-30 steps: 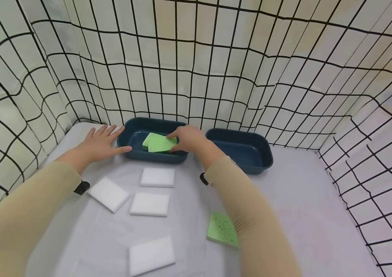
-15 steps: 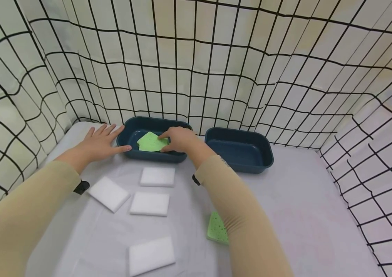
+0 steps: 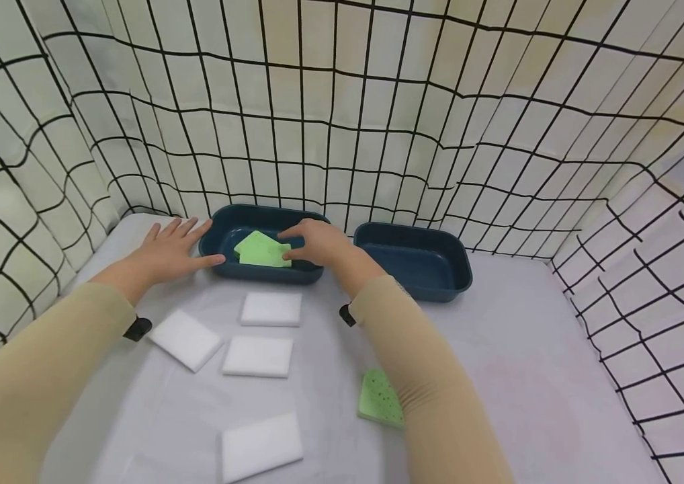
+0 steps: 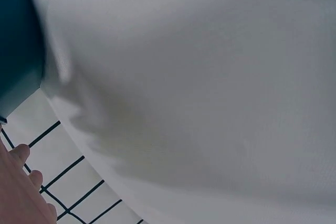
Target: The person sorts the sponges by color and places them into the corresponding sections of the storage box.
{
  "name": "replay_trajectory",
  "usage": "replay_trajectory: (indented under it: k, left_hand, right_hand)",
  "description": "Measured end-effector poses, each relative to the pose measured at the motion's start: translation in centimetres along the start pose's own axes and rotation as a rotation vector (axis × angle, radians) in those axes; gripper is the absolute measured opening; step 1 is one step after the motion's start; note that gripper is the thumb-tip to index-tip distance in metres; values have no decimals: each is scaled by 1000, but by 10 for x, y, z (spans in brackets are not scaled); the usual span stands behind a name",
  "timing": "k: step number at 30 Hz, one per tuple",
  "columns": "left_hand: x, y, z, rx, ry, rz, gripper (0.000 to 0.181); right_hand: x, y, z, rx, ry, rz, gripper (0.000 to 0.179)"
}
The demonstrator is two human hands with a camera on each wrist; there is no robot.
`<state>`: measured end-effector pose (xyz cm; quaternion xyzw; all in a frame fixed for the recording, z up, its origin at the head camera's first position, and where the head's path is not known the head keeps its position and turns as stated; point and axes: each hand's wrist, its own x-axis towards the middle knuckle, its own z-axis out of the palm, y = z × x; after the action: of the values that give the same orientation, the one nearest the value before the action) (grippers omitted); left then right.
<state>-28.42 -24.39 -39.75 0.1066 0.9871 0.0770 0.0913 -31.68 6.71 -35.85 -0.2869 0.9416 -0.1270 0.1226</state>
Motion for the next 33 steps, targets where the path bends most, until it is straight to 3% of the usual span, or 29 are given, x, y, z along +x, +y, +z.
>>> replay_trajectory:
  k: [8,15,27,33]
  left_hand:
    - [-2,1,-2,-8,-2,3,110]
    - [0,3,-3,-16,-3,16,111]
    - [1,1,-3,-18,-12,12,111]
    - [2,3,-2,-19,-14,17,111]
  right_hand:
    - [-23,13,-8,97,76,23,55]
    - [-58,33,-16,79,81,69,57]
    - [-160,72,3,29,82,15,57]
    - [-217,89,19,71,60,47,61]
